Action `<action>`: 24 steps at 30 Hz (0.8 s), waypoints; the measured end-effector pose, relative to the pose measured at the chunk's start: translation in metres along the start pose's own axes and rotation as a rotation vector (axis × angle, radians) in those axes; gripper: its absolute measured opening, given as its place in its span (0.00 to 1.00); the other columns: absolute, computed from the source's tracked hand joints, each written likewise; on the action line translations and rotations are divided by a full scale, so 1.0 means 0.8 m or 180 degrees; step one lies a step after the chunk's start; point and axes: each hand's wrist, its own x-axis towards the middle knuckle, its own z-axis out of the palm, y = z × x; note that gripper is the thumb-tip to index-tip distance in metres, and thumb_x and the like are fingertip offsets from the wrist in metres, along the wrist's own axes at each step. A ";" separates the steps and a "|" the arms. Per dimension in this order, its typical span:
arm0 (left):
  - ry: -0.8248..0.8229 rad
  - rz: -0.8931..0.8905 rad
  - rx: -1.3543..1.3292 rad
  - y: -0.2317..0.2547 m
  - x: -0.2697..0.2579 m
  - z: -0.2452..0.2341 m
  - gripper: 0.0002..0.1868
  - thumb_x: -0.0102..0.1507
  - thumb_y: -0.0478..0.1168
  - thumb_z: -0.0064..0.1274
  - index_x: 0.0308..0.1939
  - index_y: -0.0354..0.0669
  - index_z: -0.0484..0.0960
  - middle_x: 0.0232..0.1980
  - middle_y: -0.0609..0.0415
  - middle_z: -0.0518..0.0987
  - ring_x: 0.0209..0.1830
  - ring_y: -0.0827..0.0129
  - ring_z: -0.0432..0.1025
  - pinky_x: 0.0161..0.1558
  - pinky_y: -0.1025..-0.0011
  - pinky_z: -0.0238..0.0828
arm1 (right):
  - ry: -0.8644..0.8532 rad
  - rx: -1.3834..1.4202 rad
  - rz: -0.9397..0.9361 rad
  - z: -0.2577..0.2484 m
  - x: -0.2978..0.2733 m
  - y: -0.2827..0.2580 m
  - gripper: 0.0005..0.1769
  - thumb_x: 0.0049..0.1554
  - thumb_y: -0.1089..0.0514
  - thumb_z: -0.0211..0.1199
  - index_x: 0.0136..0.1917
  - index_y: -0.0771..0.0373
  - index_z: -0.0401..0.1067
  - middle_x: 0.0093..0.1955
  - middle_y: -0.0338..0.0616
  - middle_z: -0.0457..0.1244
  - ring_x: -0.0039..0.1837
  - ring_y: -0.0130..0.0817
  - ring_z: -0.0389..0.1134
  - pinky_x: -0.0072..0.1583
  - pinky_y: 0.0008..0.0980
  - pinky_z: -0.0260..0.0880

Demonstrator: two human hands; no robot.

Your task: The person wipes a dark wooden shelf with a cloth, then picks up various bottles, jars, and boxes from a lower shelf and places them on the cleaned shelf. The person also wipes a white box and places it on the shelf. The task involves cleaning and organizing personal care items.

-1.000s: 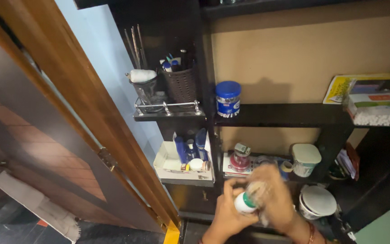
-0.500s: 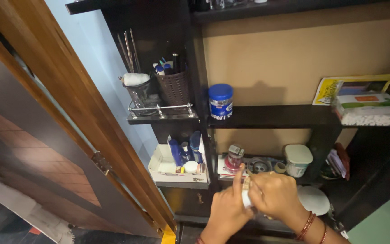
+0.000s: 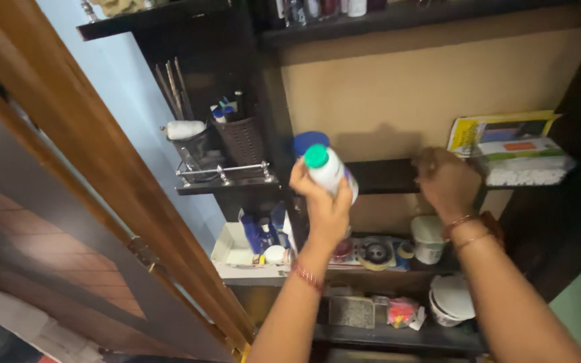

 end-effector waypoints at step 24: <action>-0.0485 0.1312 0.4049 -0.081 0.002 0.039 0.18 0.64 0.39 0.50 0.58 0.41 0.83 0.78 0.49 0.67 0.72 0.57 0.62 0.65 0.51 0.60 | 0.0022 -0.0024 0.0340 0.013 -0.006 0.001 0.16 0.68 0.46 0.56 0.44 0.51 0.79 0.42 0.44 0.69 0.44 0.47 0.72 0.44 0.44 0.69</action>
